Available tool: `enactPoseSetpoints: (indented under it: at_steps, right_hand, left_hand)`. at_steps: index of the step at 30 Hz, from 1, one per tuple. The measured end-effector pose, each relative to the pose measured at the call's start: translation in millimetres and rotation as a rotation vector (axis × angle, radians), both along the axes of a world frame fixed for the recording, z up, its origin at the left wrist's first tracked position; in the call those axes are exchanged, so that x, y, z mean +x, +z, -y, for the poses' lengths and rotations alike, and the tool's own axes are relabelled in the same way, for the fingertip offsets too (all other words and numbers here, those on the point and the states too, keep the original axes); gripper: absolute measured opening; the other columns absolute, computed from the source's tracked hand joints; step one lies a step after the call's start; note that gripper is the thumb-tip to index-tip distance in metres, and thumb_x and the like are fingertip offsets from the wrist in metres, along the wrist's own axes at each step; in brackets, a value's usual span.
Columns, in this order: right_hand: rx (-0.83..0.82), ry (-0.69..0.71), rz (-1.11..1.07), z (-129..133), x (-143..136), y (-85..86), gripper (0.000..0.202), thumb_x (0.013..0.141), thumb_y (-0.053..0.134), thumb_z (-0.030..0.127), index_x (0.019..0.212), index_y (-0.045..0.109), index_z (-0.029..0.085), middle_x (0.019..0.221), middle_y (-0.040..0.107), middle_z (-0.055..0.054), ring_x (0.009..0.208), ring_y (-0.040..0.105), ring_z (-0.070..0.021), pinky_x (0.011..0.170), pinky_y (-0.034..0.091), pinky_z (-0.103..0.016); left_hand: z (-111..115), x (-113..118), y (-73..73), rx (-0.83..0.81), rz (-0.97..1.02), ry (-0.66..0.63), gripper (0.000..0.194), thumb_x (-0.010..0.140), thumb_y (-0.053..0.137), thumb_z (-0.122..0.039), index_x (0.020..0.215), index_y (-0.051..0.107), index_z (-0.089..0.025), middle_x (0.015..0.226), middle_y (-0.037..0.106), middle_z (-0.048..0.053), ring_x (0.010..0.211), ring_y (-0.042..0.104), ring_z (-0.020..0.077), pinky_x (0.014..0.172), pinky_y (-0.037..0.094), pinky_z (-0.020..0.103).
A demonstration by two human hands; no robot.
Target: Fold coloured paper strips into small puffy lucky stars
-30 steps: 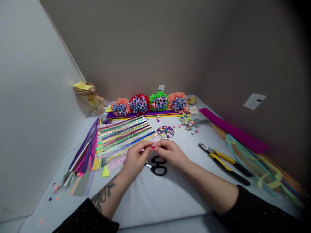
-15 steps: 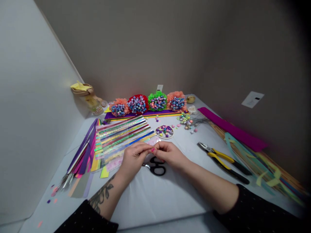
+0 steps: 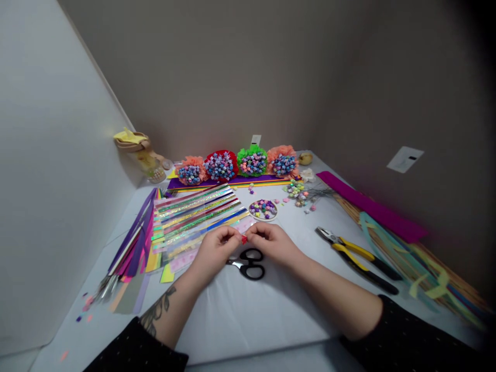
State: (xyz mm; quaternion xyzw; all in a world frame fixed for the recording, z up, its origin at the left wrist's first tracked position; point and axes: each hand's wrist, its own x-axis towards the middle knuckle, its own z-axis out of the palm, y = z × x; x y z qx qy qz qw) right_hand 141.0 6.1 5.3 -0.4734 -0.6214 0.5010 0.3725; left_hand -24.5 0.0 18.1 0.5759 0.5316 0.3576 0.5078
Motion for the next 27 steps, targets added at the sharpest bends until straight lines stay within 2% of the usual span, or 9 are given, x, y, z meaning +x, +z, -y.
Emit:
enactPoseSetpoints:
  at_steps: [8, 13, 21, 24, 27]
  right_hand:
    - [-0.017, 0.027, 0.015, -1.7, -0.4, -3.1, 0.012, 0.067, 0.056, 0.027, 0.063, 0.057, 0.016, 0.059, 0.054, 0.002, 0.057, 0.045, -0.0103, 0.054, 0.037, -0.022]
    - [0.046, -0.011, 0.037, 0.4, -1.8, -3.8, 0.01, 0.068, 0.054, 0.025, 0.063, 0.057, 0.016, 0.06, 0.055, 0.002, 0.057, 0.047, -0.0106, 0.054, 0.038, -0.022]
    - [0.19, -0.047, 0.131, 2.5, -2.1, -4.6, 0.013, 0.072, 0.053, 0.022, 0.061, 0.057, 0.017, 0.064, 0.057, 0.0, 0.062, 0.051, -0.0123, 0.058, 0.039, -0.023]
    - [0.155, -0.048, 0.112, 1.4, -2.1, -5.5, 0.014, 0.073, 0.054, 0.026, 0.064, 0.058, 0.017, 0.064, 0.058, 0.0, 0.063, 0.051, -0.0127, 0.059, 0.04, -0.023]
    - [0.056, -0.025, 0.058, 0.3, -3.9, -6.1, 0.018, 0.074, 0.054, 0.032, 0.07, 0.06, 0.016, 0.066, 0.059, 0.0, 0.062, 0.051, -0.0127, 0.059, 0.04, -0.024]
  left_hand:
    - [0.2, 0.4, -0.3, -0.003, 0.016, -0.033, 0.014, 0.072, 0.059, -0.028, 0.066, 0.061, -0.017, 0.057, 0.052, -0.002, 0.05, 0.041, 0.0091, 0.046, 0.031, 0.02]
    - [0.7, 1.2, -1.7, -0.031, 0.055, -0.026, 0.019, 0.074, 0.061, -0.034, 0.066, 0.062, -0.017, 0.052, 0.049, -0.004, 0.046, 0.039, 0.0083, 0.046, 0.031, 0.021]
    - [0.8, 0.8, -2.1, -0.006, -0.013, -0.013, 0.019, 0.074, 0.062, -0.033, 0.066, 0.065, -0.016, 0.051, 0.051, -0.003, 0.045, 0.04, 0.0089, 0.044, 0.031, 0.021]
    - [-0.3, 0.1, -4.6, 0.015, -0.036, -0.01, 0.019, 0.074, 0.062, -0.034, 0.068, 0.066, -0.016, 0.053, 0.053, -0.003, 0.046, 0.041, 0.0093, 0.046, 0.032, 0.021]
    - [-1.7, -0.3, -8.3, 0.046, -0.036, 0.048, 0.018, 0.073, 0.063, -0.033, 0.07, 0.066, -0.016, 0.054, 0.054, -0.003, 0.047, 0.042, 0.0091, 0.046, 0.032, 0.021]
